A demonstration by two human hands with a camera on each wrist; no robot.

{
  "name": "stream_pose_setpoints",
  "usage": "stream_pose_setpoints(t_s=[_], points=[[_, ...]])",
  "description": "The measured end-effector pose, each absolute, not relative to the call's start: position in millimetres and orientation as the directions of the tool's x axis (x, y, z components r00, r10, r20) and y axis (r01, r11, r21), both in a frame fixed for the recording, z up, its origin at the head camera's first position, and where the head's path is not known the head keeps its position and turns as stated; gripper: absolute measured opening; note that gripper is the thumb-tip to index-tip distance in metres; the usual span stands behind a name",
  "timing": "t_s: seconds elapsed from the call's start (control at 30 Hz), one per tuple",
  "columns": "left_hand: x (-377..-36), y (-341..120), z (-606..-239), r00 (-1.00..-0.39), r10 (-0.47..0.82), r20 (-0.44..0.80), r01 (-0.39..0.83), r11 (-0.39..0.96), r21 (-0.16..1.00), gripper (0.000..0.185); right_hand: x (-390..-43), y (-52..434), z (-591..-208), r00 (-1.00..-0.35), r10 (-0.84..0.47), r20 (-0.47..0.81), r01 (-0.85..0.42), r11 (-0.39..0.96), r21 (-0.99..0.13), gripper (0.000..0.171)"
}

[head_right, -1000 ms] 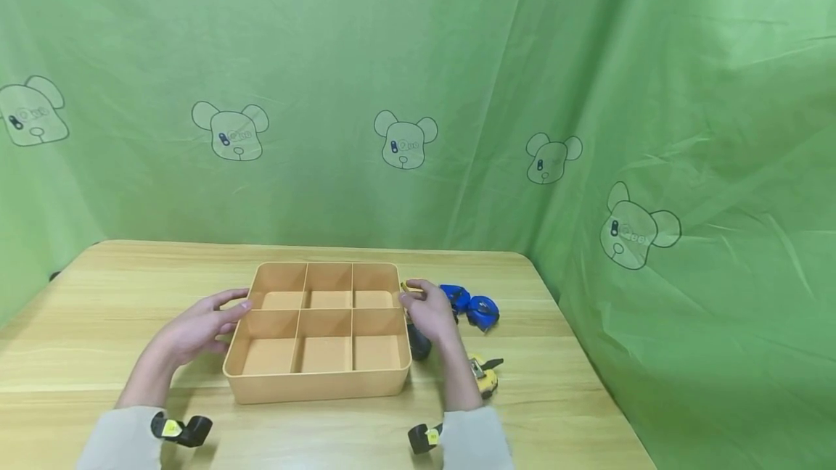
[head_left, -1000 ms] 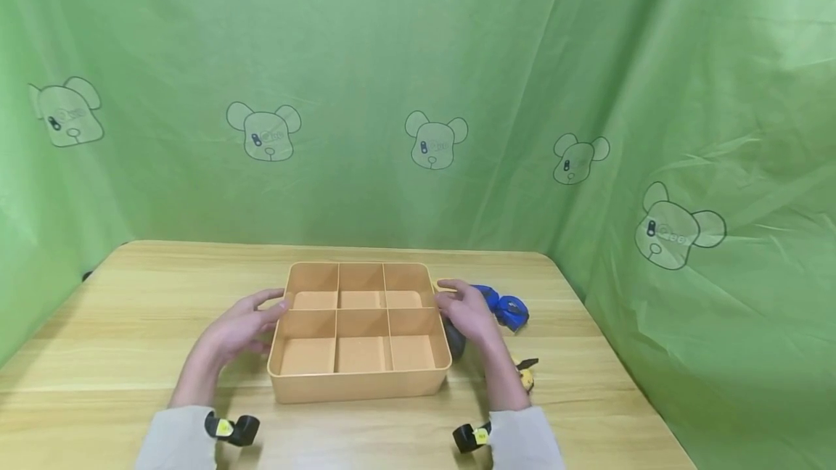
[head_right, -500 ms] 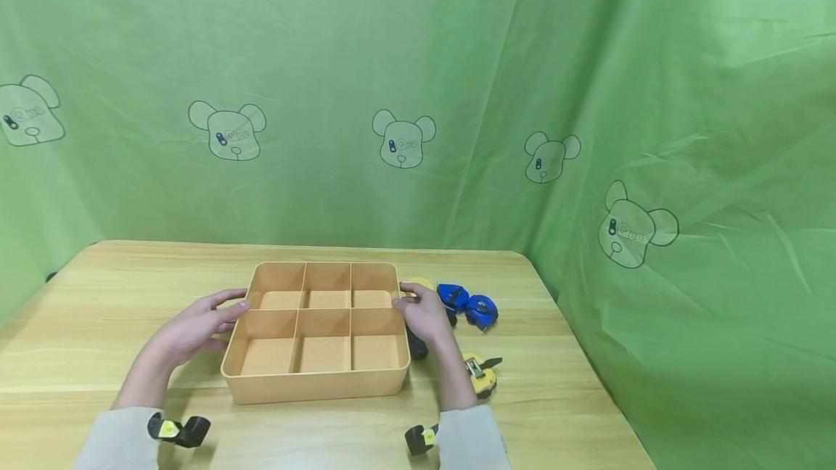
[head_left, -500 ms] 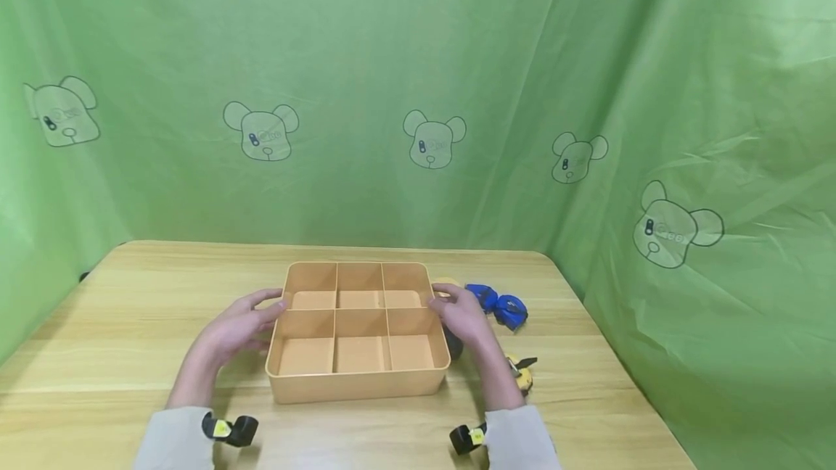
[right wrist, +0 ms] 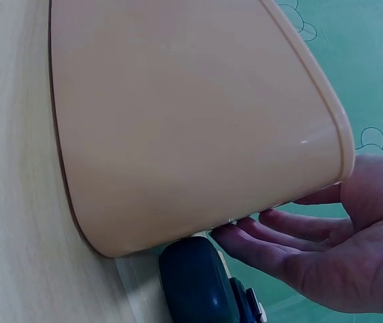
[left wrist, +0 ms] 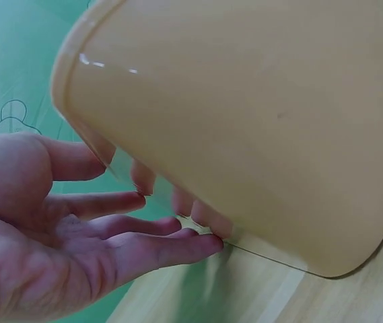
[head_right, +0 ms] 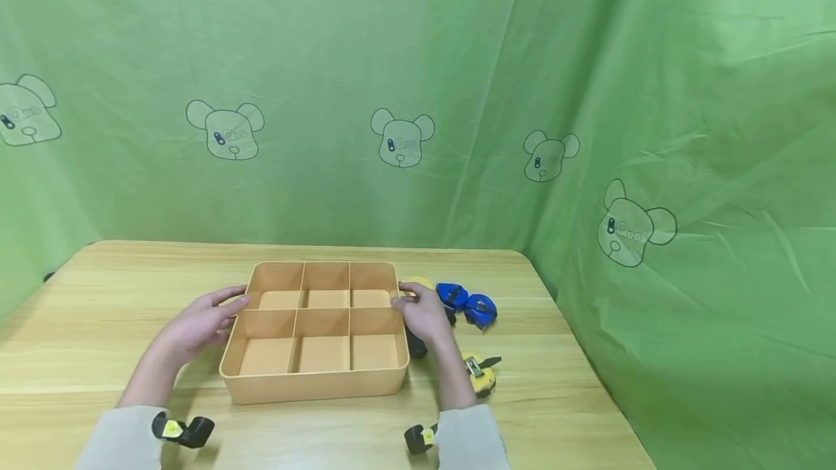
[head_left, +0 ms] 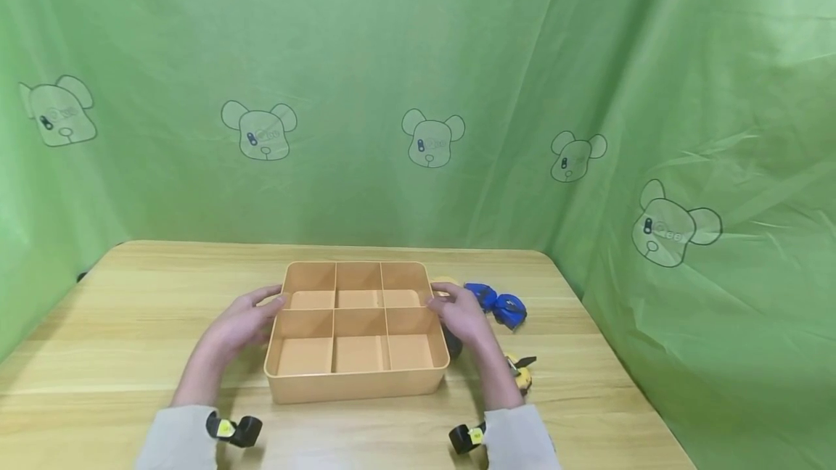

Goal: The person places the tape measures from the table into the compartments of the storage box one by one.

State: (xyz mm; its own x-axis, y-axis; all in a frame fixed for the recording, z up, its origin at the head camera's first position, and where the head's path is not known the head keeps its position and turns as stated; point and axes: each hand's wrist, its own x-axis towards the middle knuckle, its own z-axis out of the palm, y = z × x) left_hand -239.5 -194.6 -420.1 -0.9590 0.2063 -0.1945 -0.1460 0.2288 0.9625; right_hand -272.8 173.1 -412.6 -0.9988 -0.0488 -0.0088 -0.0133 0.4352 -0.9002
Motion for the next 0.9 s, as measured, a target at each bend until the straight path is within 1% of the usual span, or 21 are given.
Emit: stream_pose_setpoints(t_s=[0.37,0.53,0.77,0.9], points=[[-240.2,-199.3,-421.9,-0.932,0.312,-0.186,-0.124,0.207,0.97,0.077,-272.6,174.3,-412.5,-0.999,-0.048,0.006,-0.027,0.46,-0.887,0.046],[-239.9,-200.2,-423.1,-0.929,0.323,-0.181,-0.124,0.189,0.974,0.076,-272.8,175.5,-411.8,-0.999,-0.051,0.003,-0.026,0.471,-0.882,0.046],[-240.2,-200.3,-424.6,-0.928,0.33,-0.175,-0.123,0.171,0.978,0.075,-271.0,179.5,-410.0,-0.996,-0.069,-0.06,0.025,0.428,-0.903,0.048],[-240.3,-201.4,-425.4,-0.927,0.334,-0.174,-0.123,0.168,0.978,0.075,-270.4,180.2,-407.9,-0.995,-0.077,-0.069,0.03,0.423,-0.906,0.049]])
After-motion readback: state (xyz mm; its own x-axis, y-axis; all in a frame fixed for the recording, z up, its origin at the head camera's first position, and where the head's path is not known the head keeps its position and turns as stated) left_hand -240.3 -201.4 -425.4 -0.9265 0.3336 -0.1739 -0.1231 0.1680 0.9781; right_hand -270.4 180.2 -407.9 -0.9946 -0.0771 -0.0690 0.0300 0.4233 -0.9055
